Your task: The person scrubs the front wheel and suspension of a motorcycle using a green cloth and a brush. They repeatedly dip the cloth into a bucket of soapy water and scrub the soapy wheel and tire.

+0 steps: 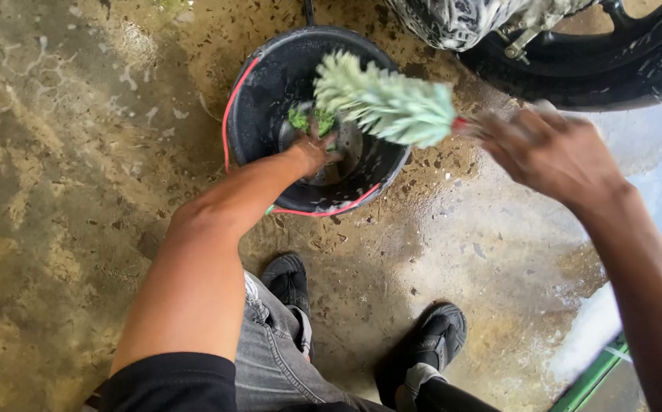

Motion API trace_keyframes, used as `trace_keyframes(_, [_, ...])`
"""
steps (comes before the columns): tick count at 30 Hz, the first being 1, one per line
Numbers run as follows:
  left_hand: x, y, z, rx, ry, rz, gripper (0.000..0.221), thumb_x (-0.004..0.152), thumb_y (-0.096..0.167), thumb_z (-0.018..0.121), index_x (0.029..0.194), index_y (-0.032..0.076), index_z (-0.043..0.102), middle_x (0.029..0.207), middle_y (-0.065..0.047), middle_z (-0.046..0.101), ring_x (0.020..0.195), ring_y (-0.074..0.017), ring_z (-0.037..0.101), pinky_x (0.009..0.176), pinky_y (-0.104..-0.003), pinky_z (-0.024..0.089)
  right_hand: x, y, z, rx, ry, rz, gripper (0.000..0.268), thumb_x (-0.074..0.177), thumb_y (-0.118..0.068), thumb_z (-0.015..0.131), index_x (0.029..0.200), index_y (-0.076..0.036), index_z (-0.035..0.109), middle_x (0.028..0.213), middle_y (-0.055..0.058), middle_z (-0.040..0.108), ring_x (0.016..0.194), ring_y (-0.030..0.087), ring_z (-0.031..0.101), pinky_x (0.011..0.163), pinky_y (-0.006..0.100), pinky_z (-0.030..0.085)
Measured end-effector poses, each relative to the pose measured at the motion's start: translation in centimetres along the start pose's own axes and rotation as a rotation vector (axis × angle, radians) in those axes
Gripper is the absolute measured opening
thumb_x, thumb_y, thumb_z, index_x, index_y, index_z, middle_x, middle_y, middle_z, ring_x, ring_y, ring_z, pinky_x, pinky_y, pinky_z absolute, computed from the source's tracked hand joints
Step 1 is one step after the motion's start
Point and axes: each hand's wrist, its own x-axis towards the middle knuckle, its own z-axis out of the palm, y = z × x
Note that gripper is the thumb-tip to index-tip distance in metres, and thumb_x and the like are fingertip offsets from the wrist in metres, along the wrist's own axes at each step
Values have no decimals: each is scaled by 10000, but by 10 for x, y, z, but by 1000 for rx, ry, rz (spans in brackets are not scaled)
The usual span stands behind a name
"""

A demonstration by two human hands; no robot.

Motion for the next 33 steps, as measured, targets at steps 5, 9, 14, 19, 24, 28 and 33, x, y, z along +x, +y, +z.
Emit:
trace_keyframes(5, [7,-15,20,121,112,68,418,942,165,537,1324,327,583,1630,-105,232,1264,-502,455,912,-587,511,124,-42,-12,185,-487,185,404,1081,-258,355,1440,-326,527,1083,93,543,917,224,522,669,289,568])
trace_keyframes(9, [-96,-13,-73,-82,-31,49,414,944,428,580,1274,184,629,1573,-150,349,1313,-395,488,1153,-509,378,162,-63,61,-11,-87,90,381,947,-75,599,1324,-90,656,1250,202,577,1141,419,510,1118,713,239])
trace_keyframes(14, [-103,-47,-77,-833,181,-120,428,914,180,686,1326,181,571,1036,-100,683,706,-192,640,665,-350,553,181,-74,53,23,-102,88,647,818,36,647,1445,-45,507,1388,212,481,1235,388,492,1114,488,426])
trace_keyframes(19, [-86,-66,-57,-1134,512,-10,435,805,353,757,1188,156,697,1099,-187,705,1027,-452,652,837,-594,506,172,-123,109,-140,501,-185,179,947,-43,519,1095,-79,612,1150,155,546,1149,402,574,929,524,497])
trace_keyframes(24, [-152,-26,-134,-1644,746,75,334,839,330,777,1068,91,728,936,-61,732,880,-180,669,817,-336,554,180,-154,-8,1543,-327,537,800,759,-359,824,1381,-154,365,1302,284,596,1248,470,574,1053,576,441])
trace_keyframes(28, [-125,-20,-128,-1493,1026,-222,353,847,479,728,1013,168,736,911,-84,754,944,-246,727,808,-410,544,174,-151,18,1586,-167,600,655,827,-118,636,1432,-169,390,1169,261,652,1109,409,673,1006,536,513])
trace_keyframes(33, [-157,-2,-155,-1498,1093,-468,468,962,540,461,1086,100,561,970,-196,732,1016,-405,700,863,-544,537,180,-163,-5,2070,63,717,745,803,-83,793,1425,-12,391,1103,170,551,934,253,660,784,352,652])
